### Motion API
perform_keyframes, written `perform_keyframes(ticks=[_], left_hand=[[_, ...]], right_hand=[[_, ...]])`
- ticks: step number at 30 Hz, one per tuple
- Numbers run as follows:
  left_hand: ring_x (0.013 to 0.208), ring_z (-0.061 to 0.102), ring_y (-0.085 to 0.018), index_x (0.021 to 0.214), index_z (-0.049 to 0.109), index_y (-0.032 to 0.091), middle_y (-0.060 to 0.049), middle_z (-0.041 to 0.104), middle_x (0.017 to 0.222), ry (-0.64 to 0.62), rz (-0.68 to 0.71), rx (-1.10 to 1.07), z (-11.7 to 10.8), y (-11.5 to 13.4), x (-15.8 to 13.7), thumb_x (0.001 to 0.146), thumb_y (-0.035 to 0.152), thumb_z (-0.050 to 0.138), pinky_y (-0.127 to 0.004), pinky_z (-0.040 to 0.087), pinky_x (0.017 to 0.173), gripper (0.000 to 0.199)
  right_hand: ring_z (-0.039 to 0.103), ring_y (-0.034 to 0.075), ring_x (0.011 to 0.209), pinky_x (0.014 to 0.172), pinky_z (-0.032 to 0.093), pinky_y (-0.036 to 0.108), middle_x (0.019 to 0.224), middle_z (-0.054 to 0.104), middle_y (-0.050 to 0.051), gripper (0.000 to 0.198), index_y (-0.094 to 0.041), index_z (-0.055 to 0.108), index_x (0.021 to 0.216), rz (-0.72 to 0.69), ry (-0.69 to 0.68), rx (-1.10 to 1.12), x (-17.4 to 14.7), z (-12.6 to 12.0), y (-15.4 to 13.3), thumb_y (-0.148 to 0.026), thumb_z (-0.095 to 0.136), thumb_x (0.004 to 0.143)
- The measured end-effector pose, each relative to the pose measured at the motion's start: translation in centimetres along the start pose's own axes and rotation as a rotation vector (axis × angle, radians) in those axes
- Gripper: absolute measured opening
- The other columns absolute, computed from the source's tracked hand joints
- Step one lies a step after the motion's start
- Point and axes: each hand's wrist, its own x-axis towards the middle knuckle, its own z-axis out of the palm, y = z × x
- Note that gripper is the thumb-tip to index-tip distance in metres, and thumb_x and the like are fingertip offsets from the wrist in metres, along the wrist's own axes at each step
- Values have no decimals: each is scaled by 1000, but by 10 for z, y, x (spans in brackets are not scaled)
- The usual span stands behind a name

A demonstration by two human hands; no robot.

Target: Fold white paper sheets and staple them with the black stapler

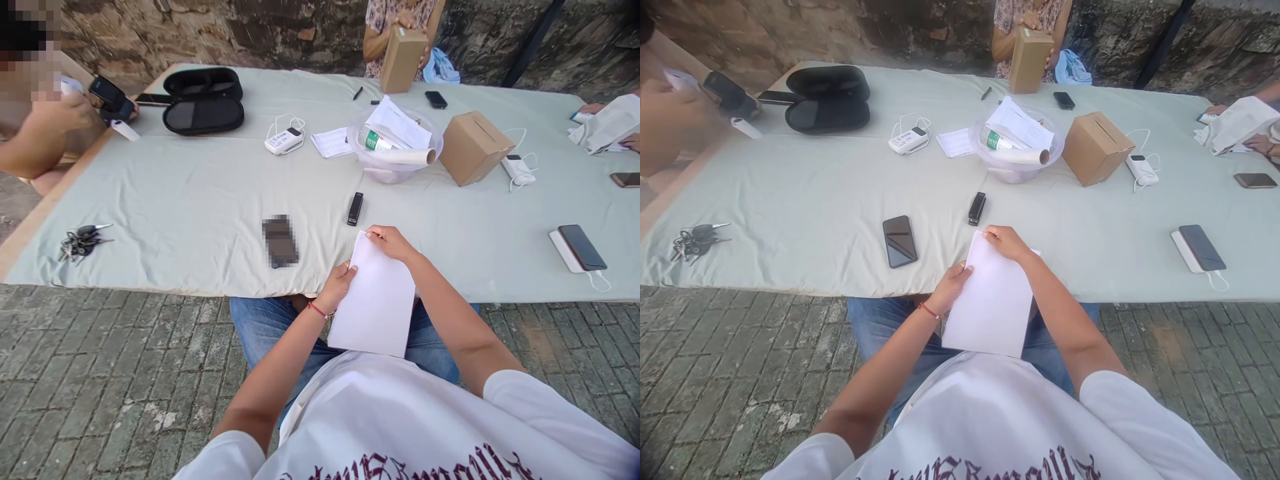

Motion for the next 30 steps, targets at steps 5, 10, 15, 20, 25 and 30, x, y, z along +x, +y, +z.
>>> perform_keyframes(ticks=[5, 10, 15, 20, 25, 30], left_hand=[[74, 66, -20, 106, 64, 15, -6, 73, 88, 24, 24, -78, -2, 13, 34, 75, 50, 73, -29, 49, 66, 48], [72, 64, -18, 105, 63, 17, -5, 71, 87, 21, 21, -156, 0, 9, 58, 73, 51, 74, -29, 49, 67, 48], [66, 59, -15, 96, 62, 17, -2, 67, 80, 72, 68, -97, 6, 2, 67, 76, 53, 72, -27, 45, 64, 42], [69, 59, -15, 97, 61, 16, -3, 68, 83, 105, 102, -68, 9, -2, 66, 79, 54, 69, -27, 47, 66, 43], [80, 63, -18, 104, 62, 15, -7, 71, 94, 51, 117, -61, 4, -6, 65, 81, 55, 67, -28, 49, 73, 46], [100, 62, -21, 102, 62, 16, -6, 69, 99, 91, 180, -100, 4, -4, 73, 84, 50, 65, -30, 47, 88, 38]], right_hand=[[64, 21, 94, 87, 50, 35, 107, 72, 4, 38, -24, 70, 108, 155, 196, 144, -31, -54, 39, -53, 57, 88], [70, 21, 76, 73, 57, 39, 95, 74, 10, 63, -21, 60, 127, 441, 177, 716, -81, -58, 81, -63, 62, 81], [71, 18, 80, 74, 57, 32, 98, 75, 4, 52, -23, 65, 115, 423, 361, 816, -101, -28, 85, -55, 73, 75], [71, 22, 84, 75, 58, 37, 101, 75, 6, 48, -22, 67, 108, 421, 433, 880, -98, -4, 71, -55, 74, 74], [71, 24, 86, 80, 57, 40, 100, 75, 6, 46, -21, 68, 107, 399, 495, 794, -100, 3, 69, -56, 72, 76], [69, 22, 81, 74, 56, 36, 95, 75, 4, 38, -23, 69, 103, 361, 453, 660, -104, -6, 74, -54, 66, 82]])
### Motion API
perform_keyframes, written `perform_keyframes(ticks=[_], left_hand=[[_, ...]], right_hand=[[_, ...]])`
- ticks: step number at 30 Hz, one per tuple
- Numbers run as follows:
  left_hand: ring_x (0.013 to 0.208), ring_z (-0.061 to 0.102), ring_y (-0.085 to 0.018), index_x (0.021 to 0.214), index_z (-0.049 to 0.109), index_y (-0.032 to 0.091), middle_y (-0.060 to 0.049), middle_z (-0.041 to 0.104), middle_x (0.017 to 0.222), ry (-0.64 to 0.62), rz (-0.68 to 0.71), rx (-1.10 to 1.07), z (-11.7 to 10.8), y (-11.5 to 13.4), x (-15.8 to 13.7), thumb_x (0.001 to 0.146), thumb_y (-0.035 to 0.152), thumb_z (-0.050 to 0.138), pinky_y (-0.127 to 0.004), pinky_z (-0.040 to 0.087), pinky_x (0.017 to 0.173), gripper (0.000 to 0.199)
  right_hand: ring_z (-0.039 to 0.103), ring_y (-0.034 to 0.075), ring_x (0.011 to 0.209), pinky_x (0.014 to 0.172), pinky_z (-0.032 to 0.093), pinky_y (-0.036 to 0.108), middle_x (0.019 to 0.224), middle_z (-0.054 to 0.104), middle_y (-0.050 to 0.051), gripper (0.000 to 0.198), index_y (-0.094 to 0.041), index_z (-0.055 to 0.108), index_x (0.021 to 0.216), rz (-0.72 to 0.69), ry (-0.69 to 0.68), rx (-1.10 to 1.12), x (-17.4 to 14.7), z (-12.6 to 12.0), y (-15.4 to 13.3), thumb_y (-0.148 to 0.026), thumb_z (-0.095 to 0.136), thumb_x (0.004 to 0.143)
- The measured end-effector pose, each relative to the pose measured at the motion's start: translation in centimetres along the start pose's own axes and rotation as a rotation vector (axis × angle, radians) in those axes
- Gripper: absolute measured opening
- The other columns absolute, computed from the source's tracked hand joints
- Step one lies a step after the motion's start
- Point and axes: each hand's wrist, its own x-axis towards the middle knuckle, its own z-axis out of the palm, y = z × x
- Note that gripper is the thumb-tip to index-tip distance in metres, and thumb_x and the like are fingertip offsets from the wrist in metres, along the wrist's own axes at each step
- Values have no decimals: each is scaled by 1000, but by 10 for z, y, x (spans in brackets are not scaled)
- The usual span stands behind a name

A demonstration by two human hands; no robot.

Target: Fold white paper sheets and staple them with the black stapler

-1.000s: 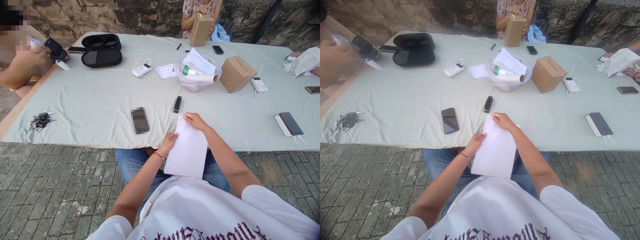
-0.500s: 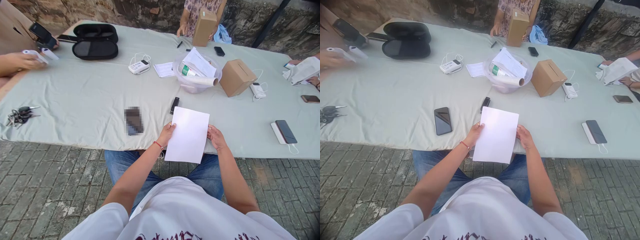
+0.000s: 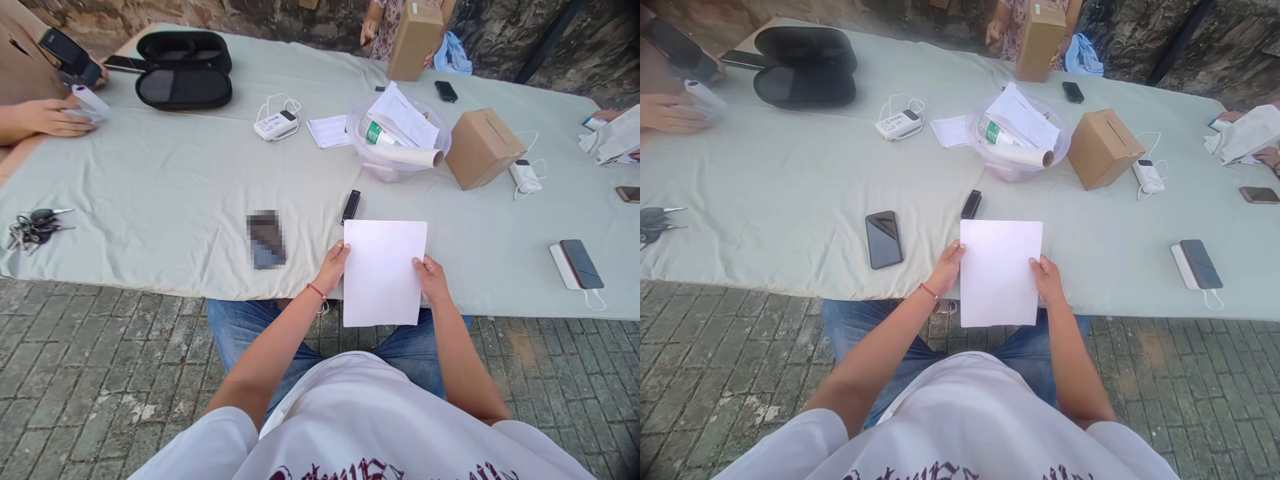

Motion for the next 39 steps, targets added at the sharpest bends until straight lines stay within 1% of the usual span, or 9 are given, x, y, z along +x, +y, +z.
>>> perform_keyframes(ticks=[4, 7, 11, 21, 27, 30, 33, 35, 39], left_hand=[[118, 54, -21, 102, 63, 16, -8, 67, 112, 115, 72, 37, 7, 2, 11, 87, 44, 63, -28, 39, 101, 32], [112, 56, -21, 98, 63, 16, -8, 67, 110, 156, 52, 80, 11, 4, 14, 88, 47, 61, -30, 41, 97, 32], [101, 60, -22, 94, 62, 17, -7, 69, 102, 123, 32, 47, 10, 6, 11, 87, 55, 59, -33, 44, 92, 39], [106, 64, -26, 113, 61, 17, -9, 71, 108, 14, -25, -93, 9, 12, 5, 79, 55, 69, -38, 50, 91, 51], [107, 65, -25, 112, 60, 18, -8, 71, 110, 45, 8, -94, 7, 9, 5, 81, 52, 66, -38, 51, 91, 47], [108, 64, -25, 112, 60, 18, -9, 71, 111, 45, 31, -88, 5, 6, 6, 82, 53, 65, -37, 51, 92, 45], [108, 64, -25, 111, 60, 18, -9, 71, 111, 16, 41, -60, 4, 6, 6, 84, 53, 63, -37, 50, 92, 45], [109, 64, -25, 112, 61, 16, -10, 71, 111, -5, 42, -33, 4, 7, 6, 84, 53, 63, -37, 50, 94, 45], [110, 63, -25, 114, 60, 15, -10, 71, 110, -24, 39, -31, 4, 7, 7, 84, 52, 63, -37, 49, 95, 48]], right_hand=[[67, 21, 76, 71, 55, 35, 93, 74, 3, 37, -23, 69, 101, -7, -14, -45, 1, 0, 0, -55, 64, 83], [67, 22, 80, 73, 55, 36, 96, 74, 3, 38, -23, 69, 103, -7, 2, -42, 1, 4, 3, -55, 62, 84], [67, 23, 84, 76, 55, 38, 99, 74, 4, 42, -23, 69, 106, -18, 25, -74, 2, 6, 7, -59, 59, 86], [66, 27, 103, 89, 54, 43, 117, 71, 5, 50, -26, 66, 118, -89, -50, -184, 2, 8, -3, -64, 53, 88], [67, 27, 96, 85, 55, 44, 112, 72, 6, 50, -26, 65, 115, -86, -42, -270, 4, 8, 4, -65, 49, 89], [66, 28, 92, 85, 54, 47, 106, 72, 8, 52, -23, 63, 118, -86, 18, -422, 11, 5, 7, -63, 47, 90], [64, 30, 105, 94, 50, 52, 115, 68, 13, 57, -19, 54, 133, -242, 208, -622, 24, 9, -10, -58, 46, 92], [57, 29, 119, 99, 48, 52, 130, 60, 15, 54, -20, 49, 139, -432, 233, -691, 36, 21, -33, -52, 40, 96], [45, 26, 133, 112, 38, 50, 138, 57, 8, 44, -25, 58, 132, -695, -104, -865, 61, 68, -81, -41, 31, 102]])
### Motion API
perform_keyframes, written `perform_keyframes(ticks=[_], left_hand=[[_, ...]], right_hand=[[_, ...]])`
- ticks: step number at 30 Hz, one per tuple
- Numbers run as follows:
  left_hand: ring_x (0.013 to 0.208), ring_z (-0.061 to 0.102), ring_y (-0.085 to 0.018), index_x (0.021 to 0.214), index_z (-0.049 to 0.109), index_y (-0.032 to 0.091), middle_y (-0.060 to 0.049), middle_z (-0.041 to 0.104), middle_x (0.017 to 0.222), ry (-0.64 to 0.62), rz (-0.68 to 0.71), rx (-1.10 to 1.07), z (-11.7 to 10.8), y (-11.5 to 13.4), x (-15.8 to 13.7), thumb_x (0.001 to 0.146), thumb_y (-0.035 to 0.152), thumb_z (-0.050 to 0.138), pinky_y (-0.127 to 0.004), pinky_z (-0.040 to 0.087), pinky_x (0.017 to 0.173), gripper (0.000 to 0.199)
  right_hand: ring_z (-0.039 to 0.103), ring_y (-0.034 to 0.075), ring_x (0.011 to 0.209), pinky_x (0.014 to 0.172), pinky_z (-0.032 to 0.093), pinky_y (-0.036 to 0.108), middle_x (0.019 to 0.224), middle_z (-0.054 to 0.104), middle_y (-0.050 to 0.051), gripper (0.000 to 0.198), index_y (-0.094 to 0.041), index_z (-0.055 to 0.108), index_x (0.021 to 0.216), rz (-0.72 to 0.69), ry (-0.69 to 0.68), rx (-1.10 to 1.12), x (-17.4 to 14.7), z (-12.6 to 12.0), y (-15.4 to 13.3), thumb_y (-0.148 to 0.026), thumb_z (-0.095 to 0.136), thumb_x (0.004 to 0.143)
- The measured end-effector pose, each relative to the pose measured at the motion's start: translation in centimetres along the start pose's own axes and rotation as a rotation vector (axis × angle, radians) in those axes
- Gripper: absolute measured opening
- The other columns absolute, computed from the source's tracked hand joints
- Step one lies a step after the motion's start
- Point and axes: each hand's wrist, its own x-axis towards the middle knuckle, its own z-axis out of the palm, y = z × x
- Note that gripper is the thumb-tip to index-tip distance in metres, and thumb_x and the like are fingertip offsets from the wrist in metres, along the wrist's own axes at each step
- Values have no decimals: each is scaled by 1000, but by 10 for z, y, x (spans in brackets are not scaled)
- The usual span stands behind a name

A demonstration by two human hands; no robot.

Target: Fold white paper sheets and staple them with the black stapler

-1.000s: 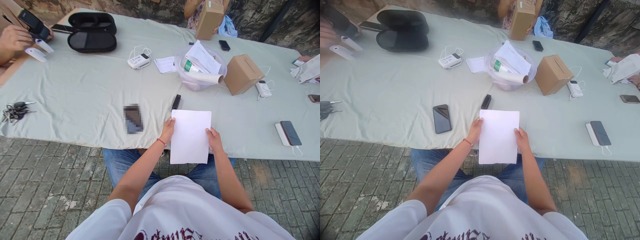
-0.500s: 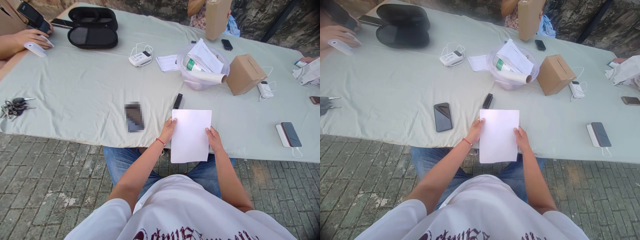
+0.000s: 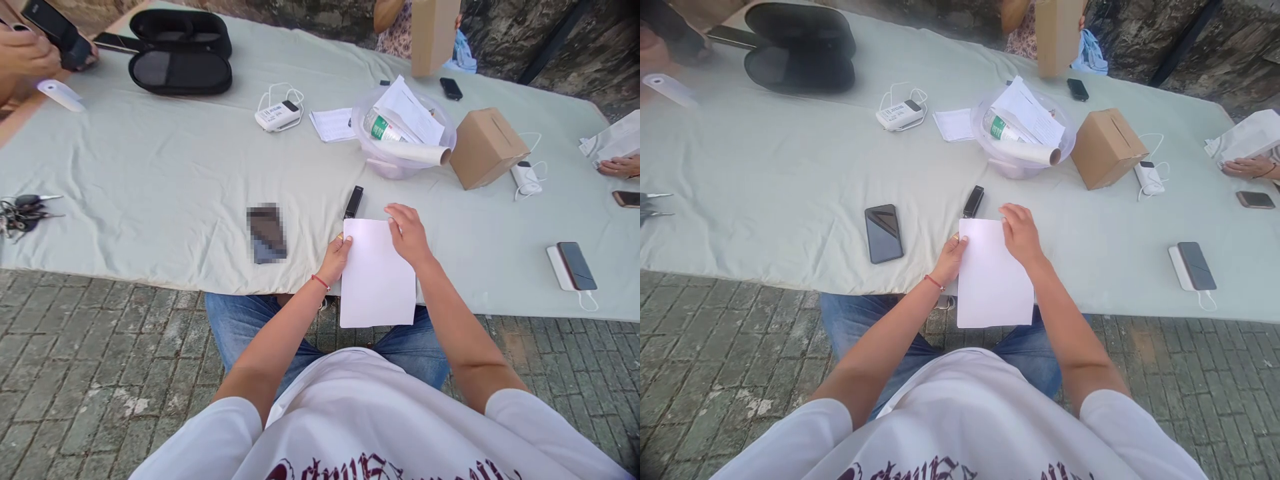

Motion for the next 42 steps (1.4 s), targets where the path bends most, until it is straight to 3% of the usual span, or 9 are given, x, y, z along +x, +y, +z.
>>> perform_keyframes(ticks=[5, 7, 12, 17, 22, 25, 28, 33, 42], left_hand=[[105, 65, -25, 120, 57, 17, -10, 72, 106, -16, -6, -24, 0, -3, 1, 84, 54, 63, -38, 50, 92, 52], [102, 65, -25, 120, 57, 17, -9, 71, 104, -11, 9, -23, 0, -3, 0, 85, 55, 61, -38, 51, 89, 51], [90, 64, -21, 113, 61, 18, -6, 70, 95, -42, 95, 126, 2, 15, -8, 89, 58, 55, -31, 50, 79, 48], [88, 62, -21, 111, 65, 19, -4, 68, 94, -181, 169, 217, 18, 53, -16, 89, 58, 55, -31, 48, 78, 46], [102, 61, -26, 111, 67, 20, -5, 69, 97, -178, 301, 273, 41, 89, -17, 88, 59, 58, -34, 48, 87, 46], [107, 60, -28, 108, 68, 20, -5, 68, 93, -132, 369, 332, 46, 108, -18, 85, 56, 63, -35, 48, 89, 43], [113, 59, -29, 114, 67, 20, -7, 69, 100, -115, 410, 322, 44, 121, -21, 85, 52, 66, -37, 47, 92, 44], [120, 58, -32, 128, 61, 22, -10, 69, 114, -170, 360, 311, 34, 113, -19, 73, 47, 79, -41, 47, 98, 63], [115, 61, -33, 101, 73, 13, -10, 74, 98, -210, 204, 346, 27, 90, -13, 79, 53, 71, -42, 51, 97, 46]], right_hand=[[40, 29, 138, 115, 33, 50, 151, 46, 13, 48, -14, 54, 139, -174, -417, -95, 46, 25, -33, -35, 35, 100], [39, 30, 138, 115, 33, 51, 152, 44, 13, 47, -14, 57, 136, -193, -477, -68, 49, 26, -32, -38, 39, 99], [45, 26, 136, 115, 33, 50, 146, 51, 10, 56, -26, 51, 139, 102, -74, 185, 16, -11, 4, -56, 52, 92], [50, 26, 134, 108, 42, 50, 149, 49, 11, 85, -33, 35, 148, 395, -80, 642, -46, -46, 51, -69, 64, 77], [67, 32, 110, 94, 53, 52, 117, 72, 12, 72, -22, 70, 115, 530, -91, 882, -82, -51, 61, -65, 81, 58], [69, 30, 102, 96, 52, 51, 100, 77, 5, 41, -24, 78, 89, 509, -19, 900, -81, -55, 52, -48, 88, 57], [67, 27, 108, 102, 50, 50, 104, 77, 0, 27, -29, 79, 86, 394, 129, 890, -73, -64, 43, -38, 87, 62], [67, 27, 108, 102, 50, 50, 106, 76, 1, 30, -27, 79, 91, 382, 69, 865, -67, -63, 36, -40, 85, 66], [63, 30, 115, 102, 51, 47, 103, 76, 4, 39, -22, 77, 95, 443, 0, 725, -68, -50, 27, -55, 75, 74]])
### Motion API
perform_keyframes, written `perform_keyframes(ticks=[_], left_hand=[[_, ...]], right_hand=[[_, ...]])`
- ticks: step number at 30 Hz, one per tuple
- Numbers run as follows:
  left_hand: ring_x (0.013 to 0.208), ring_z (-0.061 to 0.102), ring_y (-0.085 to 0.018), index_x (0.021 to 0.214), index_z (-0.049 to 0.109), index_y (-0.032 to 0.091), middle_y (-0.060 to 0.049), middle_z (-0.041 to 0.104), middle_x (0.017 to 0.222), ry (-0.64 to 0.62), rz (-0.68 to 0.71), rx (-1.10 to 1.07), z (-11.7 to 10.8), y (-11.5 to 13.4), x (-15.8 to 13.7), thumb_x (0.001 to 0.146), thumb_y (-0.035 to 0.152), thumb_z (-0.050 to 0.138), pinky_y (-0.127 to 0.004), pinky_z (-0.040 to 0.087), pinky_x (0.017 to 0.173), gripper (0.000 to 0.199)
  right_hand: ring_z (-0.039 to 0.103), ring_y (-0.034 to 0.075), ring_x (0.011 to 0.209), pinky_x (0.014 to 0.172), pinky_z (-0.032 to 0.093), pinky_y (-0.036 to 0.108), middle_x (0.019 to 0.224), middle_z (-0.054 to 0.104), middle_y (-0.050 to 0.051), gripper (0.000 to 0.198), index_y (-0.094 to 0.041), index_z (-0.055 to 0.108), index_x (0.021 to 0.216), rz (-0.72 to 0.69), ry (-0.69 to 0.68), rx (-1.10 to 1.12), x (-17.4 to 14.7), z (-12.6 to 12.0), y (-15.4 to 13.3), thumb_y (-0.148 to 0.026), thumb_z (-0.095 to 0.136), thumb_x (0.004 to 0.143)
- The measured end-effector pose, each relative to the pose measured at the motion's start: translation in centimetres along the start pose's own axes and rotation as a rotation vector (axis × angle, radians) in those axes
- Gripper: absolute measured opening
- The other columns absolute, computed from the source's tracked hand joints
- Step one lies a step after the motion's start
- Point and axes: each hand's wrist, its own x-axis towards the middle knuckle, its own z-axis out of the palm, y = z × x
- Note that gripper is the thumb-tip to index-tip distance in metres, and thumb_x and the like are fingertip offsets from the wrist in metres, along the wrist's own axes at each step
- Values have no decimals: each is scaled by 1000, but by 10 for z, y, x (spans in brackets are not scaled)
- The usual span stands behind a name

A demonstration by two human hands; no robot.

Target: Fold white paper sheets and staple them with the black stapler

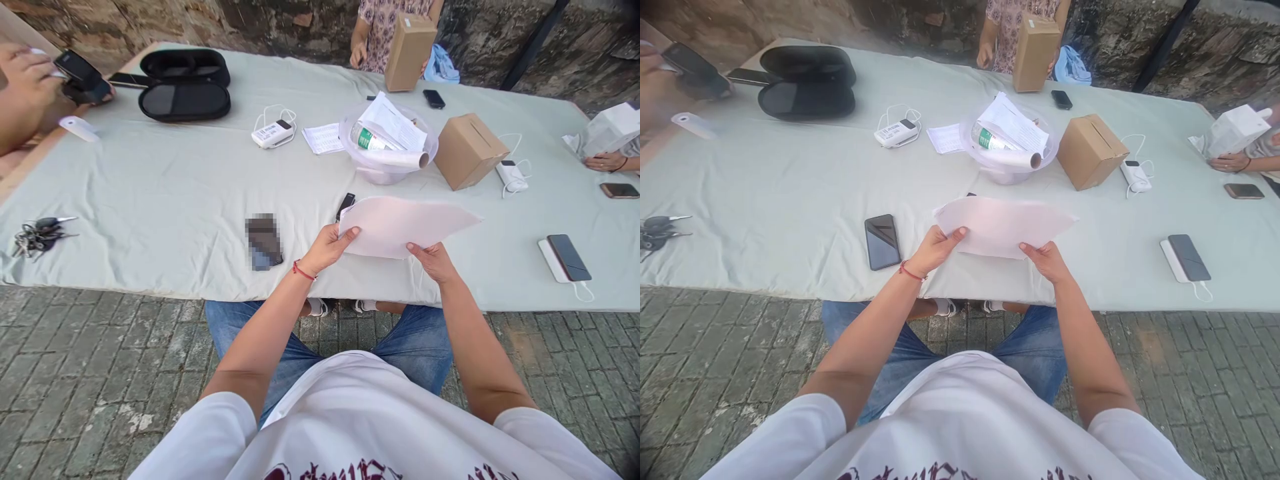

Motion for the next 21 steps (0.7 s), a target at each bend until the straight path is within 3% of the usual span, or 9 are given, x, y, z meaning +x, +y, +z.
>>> perform_keyframes(ticks=[4, 6, 10, 13, 15, 19, 21], left_hand=[[105, 67, -34, 106, 73, 12, -10, 74, 93, -1, -108, -74, -4, 2, -3, 81, 53, 69, -44, 55, 89, 48], [105, 67, -34, 109, 72, 12, -12, 75, 97, -2, -163, -164, -2, -8, -5, 81, 51, 71, -45, 54, 91, 48], [102, 69, -31, 104, 70, 13, -15, 75, 102, 74, -372, -364, 6, -51, -7, 78, 51, 74, -46, 54, 94, 46], [91, 71, -30, 91, 68, 13, -16, 76, 93, 170, -578, -378, 9, -83, -10, 74, 46, 78, -45, 56, 85, 38], [88, 72, -30, 91, 68, 13, -16, 75, 91, 159, -638, -361, 7, -94, -12, 73, 43, 79, -45, 57, 82, 37], [86, 72, -29, 98, 68, 11, -16, 75, 93, 46, -627, -355, 1, -93, -17, 73, 43, 79, -43, 57, 82, 42], [87, 72, -28, 99, 68, 11, -16, 75, 95, -7, -608, -342, 0, -90, -19, 74, 45, 78, -42, 56, 82, 44]], right_hand=[[65, 31, 113, 96, 54, 47, 110, 75, 5, 41, -23, 77, 100, 43, -19, -24, -3, -7, -2, -55, 76, 75], [69, 31, 106, 90, 56, 48, 106, 76, 7, 41, -22, 77, 99, 131, -76, 15, -9, -9, 4, -55, 77, 74], [73, 30, 89, 83, 59, 48, 100, 77, 10, 44, -19, 78, 93, 363, -138, 119, -28, -4, 30, -56, 80, 69], [73, 31, 87, 82, 59, 50, 98, 77, 11, 42, -20, 77, 90, 443, -191, 53, -36, -2, 51, -58, 77, 70], [72, 31, 89, 85, 57, 52, 98, 77, 10, 42, -21, 76, 96, 393, -129, -119, -31, -5, 57, -57, 73, 74], [66, 31, 105, 96, 49, 56, 117, 70, 15, 51, -18, 62, 127, 89, 262, -565, 6, -8, 36, -49, 57, 87], [59, 31, 118, 101, 46, 54, 130, 62, 16, 50, -18, 57, 134, -112, 222, -657, 29, 0, 17, -46, 46, 94]])
